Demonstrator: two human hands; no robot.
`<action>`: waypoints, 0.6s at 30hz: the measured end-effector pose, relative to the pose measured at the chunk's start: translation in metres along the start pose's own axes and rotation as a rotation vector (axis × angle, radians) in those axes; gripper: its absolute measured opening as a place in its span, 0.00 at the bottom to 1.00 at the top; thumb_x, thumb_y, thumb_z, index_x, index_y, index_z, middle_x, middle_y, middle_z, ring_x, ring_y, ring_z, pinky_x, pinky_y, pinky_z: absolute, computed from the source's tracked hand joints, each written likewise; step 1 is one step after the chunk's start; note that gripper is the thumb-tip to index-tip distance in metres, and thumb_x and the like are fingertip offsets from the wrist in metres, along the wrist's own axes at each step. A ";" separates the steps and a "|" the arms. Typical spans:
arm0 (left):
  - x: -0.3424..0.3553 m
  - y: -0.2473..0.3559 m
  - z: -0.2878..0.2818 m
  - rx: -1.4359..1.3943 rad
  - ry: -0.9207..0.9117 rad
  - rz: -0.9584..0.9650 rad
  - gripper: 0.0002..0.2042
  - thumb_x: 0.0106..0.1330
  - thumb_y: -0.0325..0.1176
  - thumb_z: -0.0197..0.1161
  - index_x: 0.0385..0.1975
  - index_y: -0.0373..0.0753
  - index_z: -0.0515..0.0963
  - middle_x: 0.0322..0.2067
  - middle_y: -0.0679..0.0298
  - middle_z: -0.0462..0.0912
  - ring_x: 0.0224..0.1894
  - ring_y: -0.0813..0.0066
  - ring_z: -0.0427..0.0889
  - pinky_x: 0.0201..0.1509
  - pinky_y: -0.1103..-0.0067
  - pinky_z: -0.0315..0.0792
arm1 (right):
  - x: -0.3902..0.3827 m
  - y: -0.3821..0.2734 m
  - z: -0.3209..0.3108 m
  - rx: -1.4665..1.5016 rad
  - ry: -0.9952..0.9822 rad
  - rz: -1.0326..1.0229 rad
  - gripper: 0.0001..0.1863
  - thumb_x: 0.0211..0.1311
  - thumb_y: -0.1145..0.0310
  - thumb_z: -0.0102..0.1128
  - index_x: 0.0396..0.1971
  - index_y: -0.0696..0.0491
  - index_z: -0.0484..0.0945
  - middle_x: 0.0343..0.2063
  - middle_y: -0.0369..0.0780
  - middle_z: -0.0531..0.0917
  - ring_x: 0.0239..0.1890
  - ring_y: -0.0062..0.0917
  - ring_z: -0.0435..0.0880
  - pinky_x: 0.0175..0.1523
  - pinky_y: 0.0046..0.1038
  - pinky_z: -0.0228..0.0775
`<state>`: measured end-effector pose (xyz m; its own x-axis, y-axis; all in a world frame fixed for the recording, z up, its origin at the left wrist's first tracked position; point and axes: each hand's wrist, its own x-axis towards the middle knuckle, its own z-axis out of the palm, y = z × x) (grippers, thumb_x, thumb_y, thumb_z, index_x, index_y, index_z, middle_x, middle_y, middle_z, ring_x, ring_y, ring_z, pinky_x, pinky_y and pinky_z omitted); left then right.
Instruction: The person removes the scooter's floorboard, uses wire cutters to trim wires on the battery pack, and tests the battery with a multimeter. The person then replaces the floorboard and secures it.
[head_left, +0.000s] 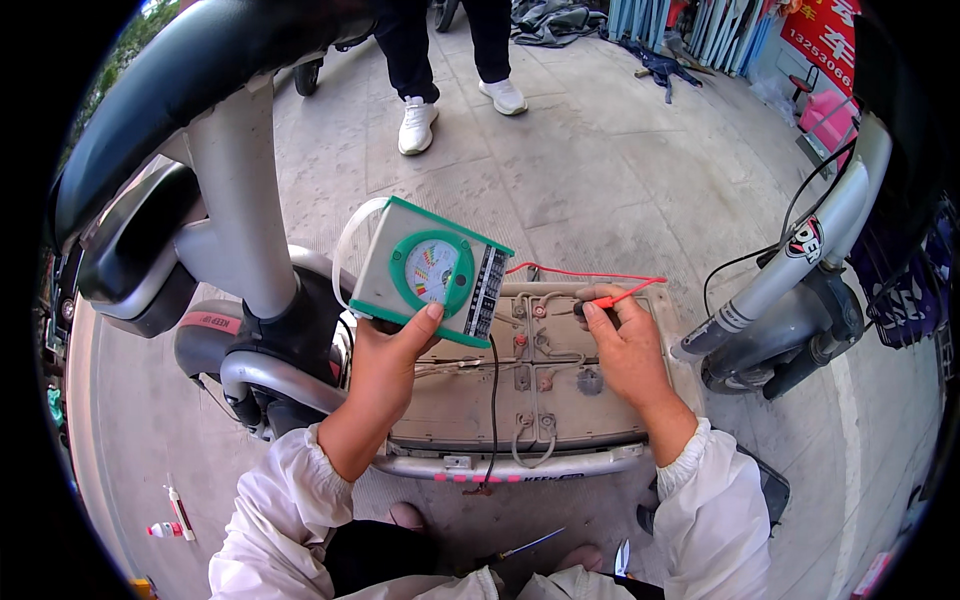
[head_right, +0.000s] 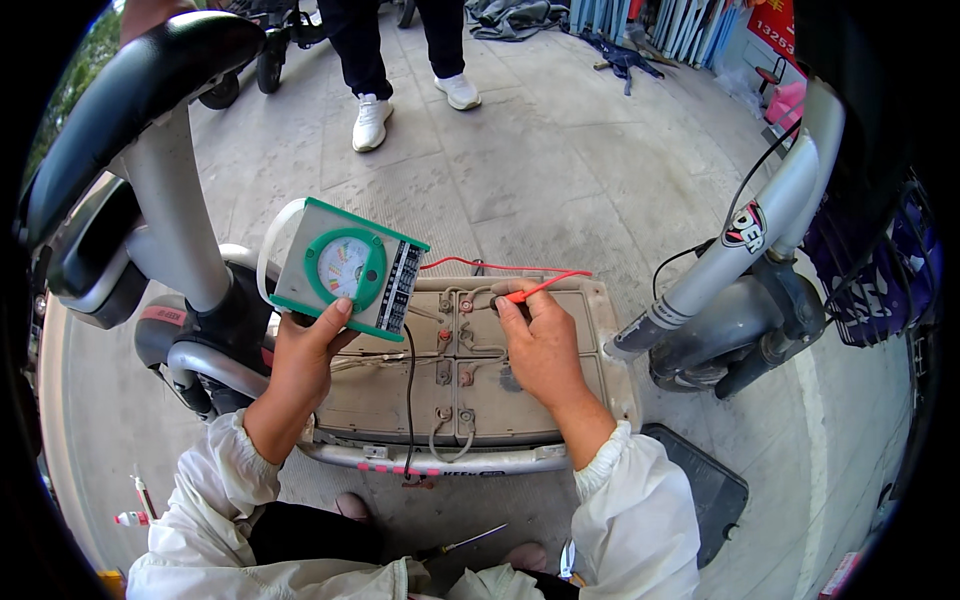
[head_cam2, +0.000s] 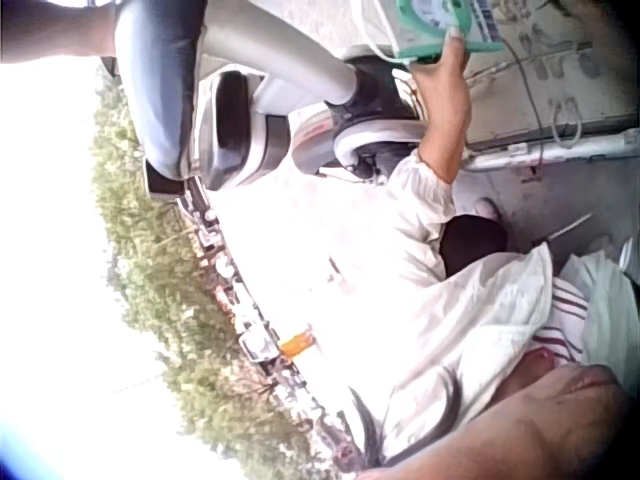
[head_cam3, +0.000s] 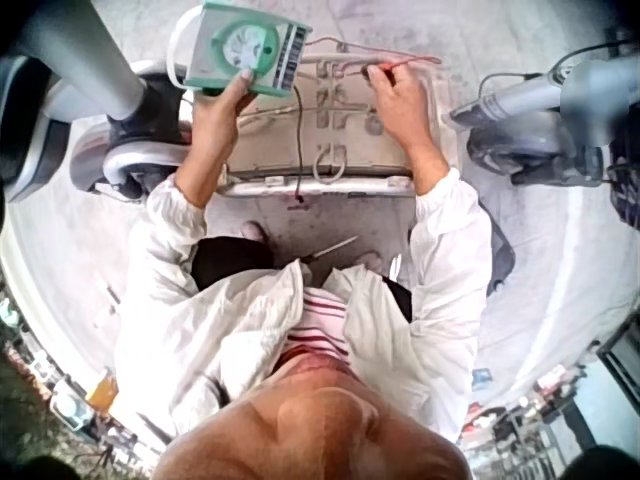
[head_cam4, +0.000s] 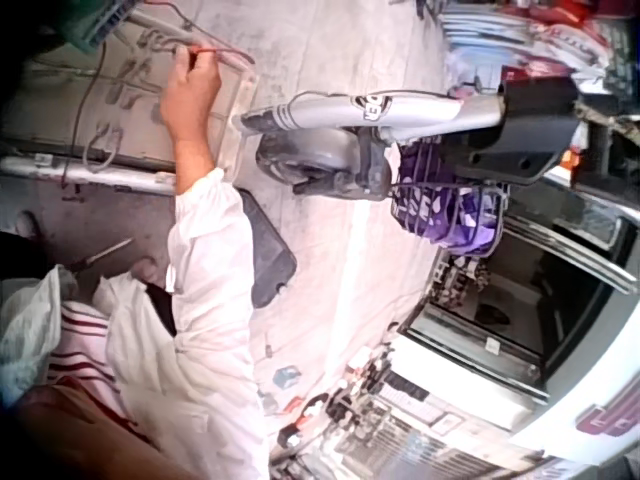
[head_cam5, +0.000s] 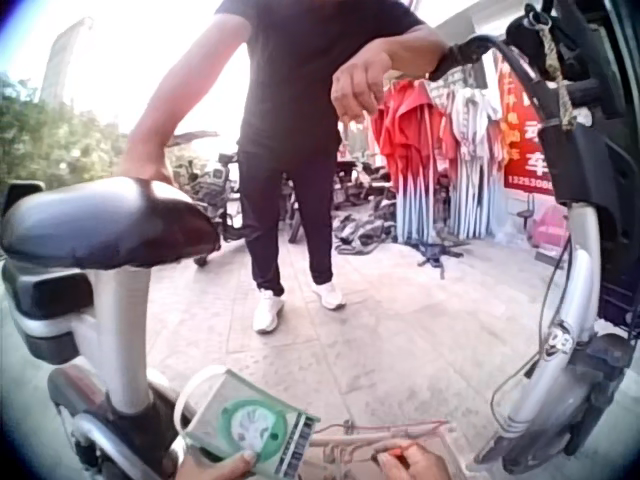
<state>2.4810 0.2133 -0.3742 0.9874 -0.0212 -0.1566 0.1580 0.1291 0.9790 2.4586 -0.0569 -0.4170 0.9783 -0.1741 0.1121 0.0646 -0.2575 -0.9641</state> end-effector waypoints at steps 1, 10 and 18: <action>0.000 -0.001 0.004 -0.039 0.051 0.032 0.27 0.65 0.33 0.72 0.60 0.31 0.69 0.50 0.57 0.81 0.50 0.73 0.82 0.50 0.78 0.80 | 0.010 0.006 0.004 -0.111 0.002 -0.028 0.10 0.70 0.72 0.60 0.47 0.58 0.80 0.30 0.42 0.84 0.33 0.27 0.82 0.41 0.29 0.74; 0.006 -0.008 -0.011 -0.025 0.059 -0.042 0.31 0.66 0.33 0.70 0.65 0.34 0.62 0.56 0.56 0.77 0.54 0.67 0.83 0.55 0.72 0.82 | 0.046 0.023 0.031 -0.294 -0.062 -0.122 0.07 0.67 0.72 0.60 0.42 0.58 0.79 0.33 0.49 0.84 0.34 0.43 0.84 0.40 0.37 0.74; 0.013 -0.008 -0.011 -0.032 0.054 0.000 0.31 0.65 0.34 0.72 0.64 0.33 0.64 0.55 0.55 0.78 0.53 0.68 0.82 0.56 0.73 0.78 | 0.056 0.008 0.033 -0.381 -0.103 -0.125 0.06 0.66 0.73 0.62 0.39 0.58 0.80 0.28 0.47 0.84 0.31 0.42 0.83 0.37 0.37 0.74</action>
<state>2.4924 0.2230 -0.3860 0.9858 0.0326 -0.1648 0.1576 0.1610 0.9743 2.5206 -0.0371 -0.4262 0.9833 -0.0283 0.1799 0.1260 -0.6073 -0.7844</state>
